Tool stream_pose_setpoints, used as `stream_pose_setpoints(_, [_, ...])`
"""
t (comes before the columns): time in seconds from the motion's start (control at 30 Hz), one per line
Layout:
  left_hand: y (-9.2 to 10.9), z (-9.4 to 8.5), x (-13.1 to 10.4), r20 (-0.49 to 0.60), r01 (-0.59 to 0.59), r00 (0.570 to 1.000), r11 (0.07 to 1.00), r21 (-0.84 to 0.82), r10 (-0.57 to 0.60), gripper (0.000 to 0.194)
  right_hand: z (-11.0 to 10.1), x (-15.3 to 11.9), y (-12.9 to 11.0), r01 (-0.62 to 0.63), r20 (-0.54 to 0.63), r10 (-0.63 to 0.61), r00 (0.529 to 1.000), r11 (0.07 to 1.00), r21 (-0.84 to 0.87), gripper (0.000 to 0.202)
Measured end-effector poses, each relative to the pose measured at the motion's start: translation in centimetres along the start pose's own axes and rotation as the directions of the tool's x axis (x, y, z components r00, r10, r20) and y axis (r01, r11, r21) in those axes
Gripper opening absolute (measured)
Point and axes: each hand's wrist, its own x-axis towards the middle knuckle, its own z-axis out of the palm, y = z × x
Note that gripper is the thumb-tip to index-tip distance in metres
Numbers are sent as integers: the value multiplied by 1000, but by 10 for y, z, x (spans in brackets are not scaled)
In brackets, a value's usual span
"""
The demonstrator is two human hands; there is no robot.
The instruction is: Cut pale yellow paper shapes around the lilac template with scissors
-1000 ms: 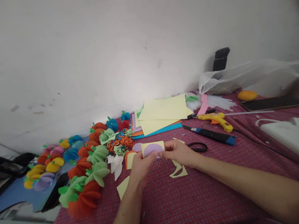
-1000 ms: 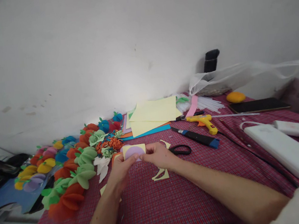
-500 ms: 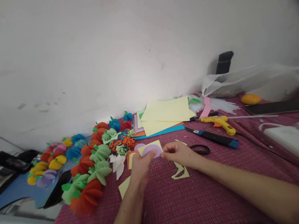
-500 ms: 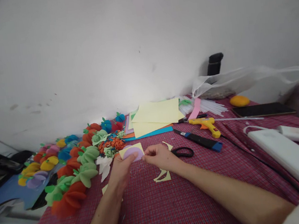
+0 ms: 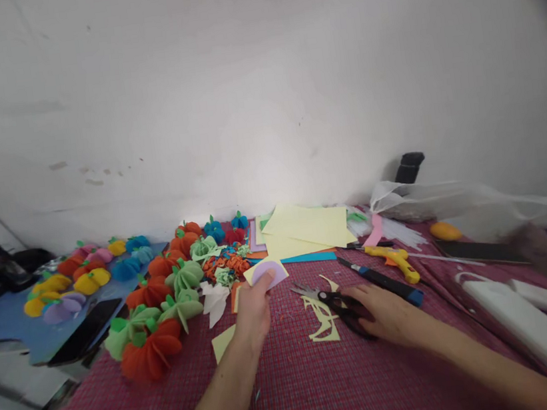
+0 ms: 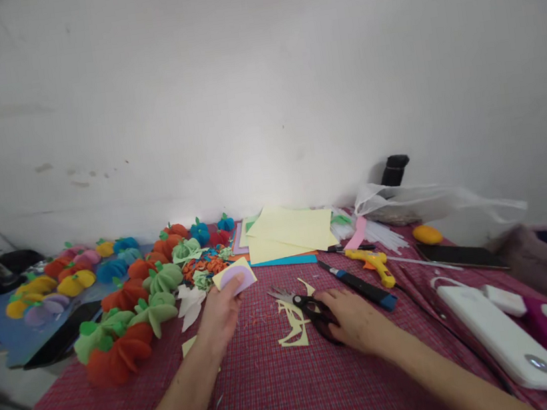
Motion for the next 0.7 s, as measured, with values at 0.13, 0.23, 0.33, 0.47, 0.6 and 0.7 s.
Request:
stream_pose_setpoints(0.13, [-2,2,-5,80,24,997,999,-46,-20,24,5,-13,3,-51,-29,50,998,997,-59,47])
stream_pose_setpoints(0.23, [-2,3,-7,86,38,996,998,-51,-33,23,4,-8,-7,-44,-40,38,998,985,-169,50])
stream_pose_setpoints(0.33, [0,2,-6,48,26,999,996,-83,-23,25,3,-1,-11,-84,-43,76,996,972,-218,49])
stream_pose_setpoints(0.47, [3,-2,-2,11,24,1000,986,-163,-23,27,1,0,-7,-177,37,174,984,975,131,52])
stream_pose_setpoints(0.6, [5,-2,-3,-15,46,999,975,-217,-51,26,-7,-4,-22,-148,128,86,988,758,636,53])
stream_pose_setpoints(0.7, [8,0,-6,-5,76,997,961,-267,-80,26,-5,-2,-50,-115,121,27,992,561,820,46])
